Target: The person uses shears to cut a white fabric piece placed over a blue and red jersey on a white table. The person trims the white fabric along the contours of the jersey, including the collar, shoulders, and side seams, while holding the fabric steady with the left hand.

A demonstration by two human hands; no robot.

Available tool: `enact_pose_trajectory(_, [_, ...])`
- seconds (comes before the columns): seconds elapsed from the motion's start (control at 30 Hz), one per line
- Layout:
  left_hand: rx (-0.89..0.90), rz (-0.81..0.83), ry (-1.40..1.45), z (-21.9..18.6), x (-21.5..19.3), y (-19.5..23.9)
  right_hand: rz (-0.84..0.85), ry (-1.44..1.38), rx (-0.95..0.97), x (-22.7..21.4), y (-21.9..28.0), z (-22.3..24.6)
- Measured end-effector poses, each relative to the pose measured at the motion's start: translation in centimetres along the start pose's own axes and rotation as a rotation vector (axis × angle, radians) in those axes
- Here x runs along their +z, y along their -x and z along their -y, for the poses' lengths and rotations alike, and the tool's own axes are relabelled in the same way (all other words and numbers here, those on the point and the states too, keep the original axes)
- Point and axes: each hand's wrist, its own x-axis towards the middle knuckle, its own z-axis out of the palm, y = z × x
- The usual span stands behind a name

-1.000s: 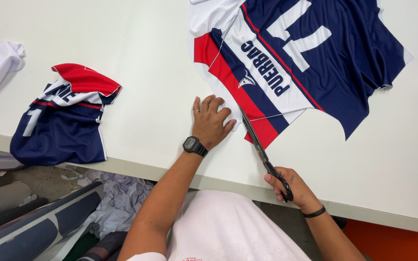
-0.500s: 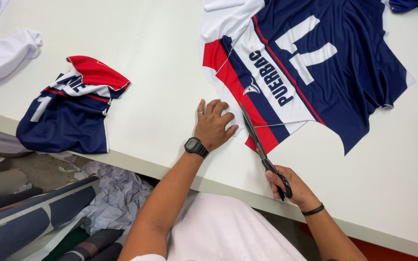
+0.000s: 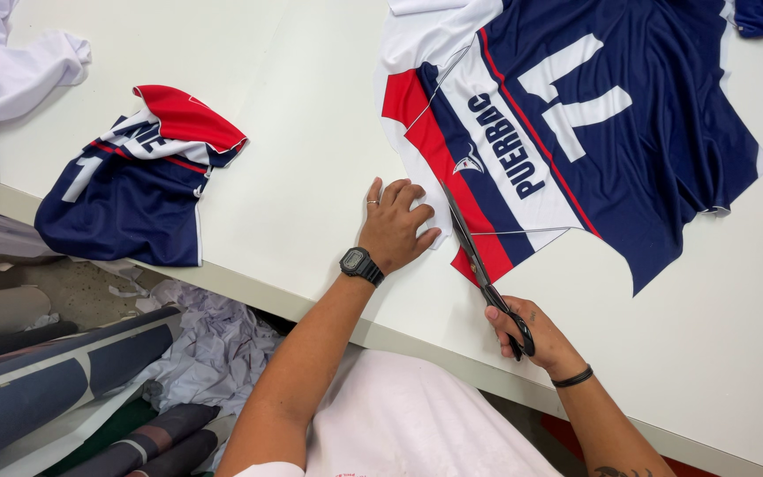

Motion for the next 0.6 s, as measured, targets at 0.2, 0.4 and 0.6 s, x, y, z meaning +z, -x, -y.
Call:
enact_pose_trajectory(0.2, [-0.005, 0.006, 0.000, 0.0, 0.1, 0.0, 0.001, 0.018, 0.004, -0.1, -0.1, 0.3])
enact_pose_trajectory(0.4, [-0.003, 0.001, 0.000, 0.1, 0.2, 0.0, -0.016, 0.070, 0.030, -0.4, -0.1, 0.9])
enact_pose_trajectory(0.6, [-0.007, -0.009, -0.002, 0.0, 0.0, 0.0, -0.010, 0.115, 0.052, -1.1, -0.3, 0.6])
